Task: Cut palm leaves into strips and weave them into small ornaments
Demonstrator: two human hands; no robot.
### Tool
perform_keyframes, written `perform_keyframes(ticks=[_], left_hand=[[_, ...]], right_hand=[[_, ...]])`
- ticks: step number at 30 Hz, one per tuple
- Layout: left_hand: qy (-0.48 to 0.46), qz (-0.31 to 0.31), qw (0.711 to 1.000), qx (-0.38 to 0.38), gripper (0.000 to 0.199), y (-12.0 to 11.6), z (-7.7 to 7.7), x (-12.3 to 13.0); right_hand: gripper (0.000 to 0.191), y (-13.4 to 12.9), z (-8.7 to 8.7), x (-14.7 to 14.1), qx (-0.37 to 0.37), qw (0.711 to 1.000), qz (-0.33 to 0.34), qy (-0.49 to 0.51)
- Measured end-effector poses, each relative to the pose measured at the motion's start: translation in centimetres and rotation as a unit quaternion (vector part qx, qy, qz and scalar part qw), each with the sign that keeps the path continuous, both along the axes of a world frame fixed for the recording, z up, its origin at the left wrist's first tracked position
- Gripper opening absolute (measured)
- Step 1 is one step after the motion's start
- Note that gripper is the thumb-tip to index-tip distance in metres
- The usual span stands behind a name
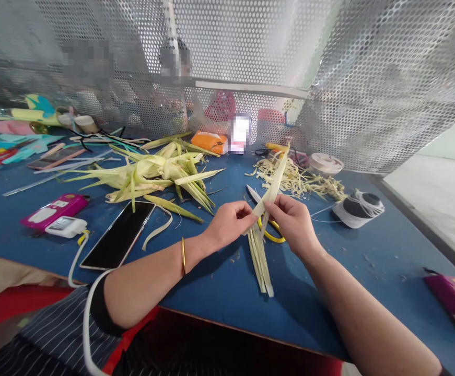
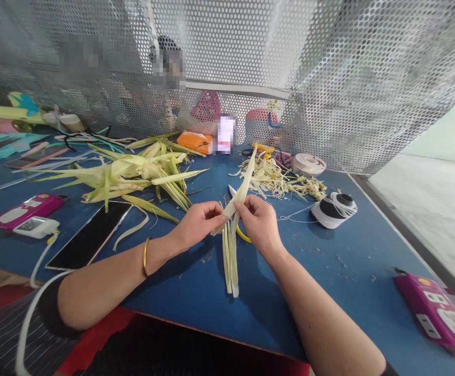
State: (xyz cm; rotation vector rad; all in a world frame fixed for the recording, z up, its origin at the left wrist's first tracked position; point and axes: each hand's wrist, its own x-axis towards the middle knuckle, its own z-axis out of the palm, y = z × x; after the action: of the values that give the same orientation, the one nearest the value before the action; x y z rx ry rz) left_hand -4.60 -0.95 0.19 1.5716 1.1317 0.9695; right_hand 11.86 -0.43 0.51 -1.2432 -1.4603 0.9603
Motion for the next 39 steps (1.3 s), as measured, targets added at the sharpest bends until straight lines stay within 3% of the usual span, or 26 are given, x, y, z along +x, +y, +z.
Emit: perform_keyframes(ticks=[4,9,15,20,26,28,32,36,39], left_hand=[[-0.105,-0.005,0.993,-0.062,0.023,0.0,0.2,0.2],[-0.116,0.018,0.991,-0.057,0.021,0.1,0.1,0.2],[-0.058,0.041,0.997,0.005,0.017,0.2,0.0,0.0],[-0.039,0.062,0.997,-0.011,0.014,0.5,-0.1,-0.2],[-0.004,0.083,0.996,0.024,0.014,1.0,-0.5,-0.6],[0.015,0.087,0.995,0.044,0.015,1.0,-0.5,-0.6],[0.048,0.075,0.994,0.067,0.016,0.3,0.0,-0.3],[0.094,0.051,0.989,0.102,0.014,-0.4,0.5,0.0],[0.103,0.054,0.987,0.113,0.014,-0.6,0.7,0.1]], right_hand=[[0.030,-0.2,-0.2,-0.2,-0.004,0.999,0.028,-0.046],[0.035,-0.5,-0.5,-0.5,-0.001,0.993,0.069,-0.096],[0.032,-0.5,0.2,-0.4,-0.085,0.988,0.131,0.001],[0.034,-0.8,1.3,-0.3,-0.164,0.970,0.157,0.083],[0.032,-1.0,2.2,0.2,-0.209,0.944,0.230,0.109],[0.037,-0.9,2.0,0.2,-0.180,0.959,0.206,0.074],[0.044,-0.4,0.9,0.0,-0.068,0.995,0.065,-0.013],[0.038,-0.3,0.3,-0.1,-0.002,0.996,-0.023,-0.087],[0.035,-0.4,0.2,0.0,0.012,0.993,-0.026,-0.111]])
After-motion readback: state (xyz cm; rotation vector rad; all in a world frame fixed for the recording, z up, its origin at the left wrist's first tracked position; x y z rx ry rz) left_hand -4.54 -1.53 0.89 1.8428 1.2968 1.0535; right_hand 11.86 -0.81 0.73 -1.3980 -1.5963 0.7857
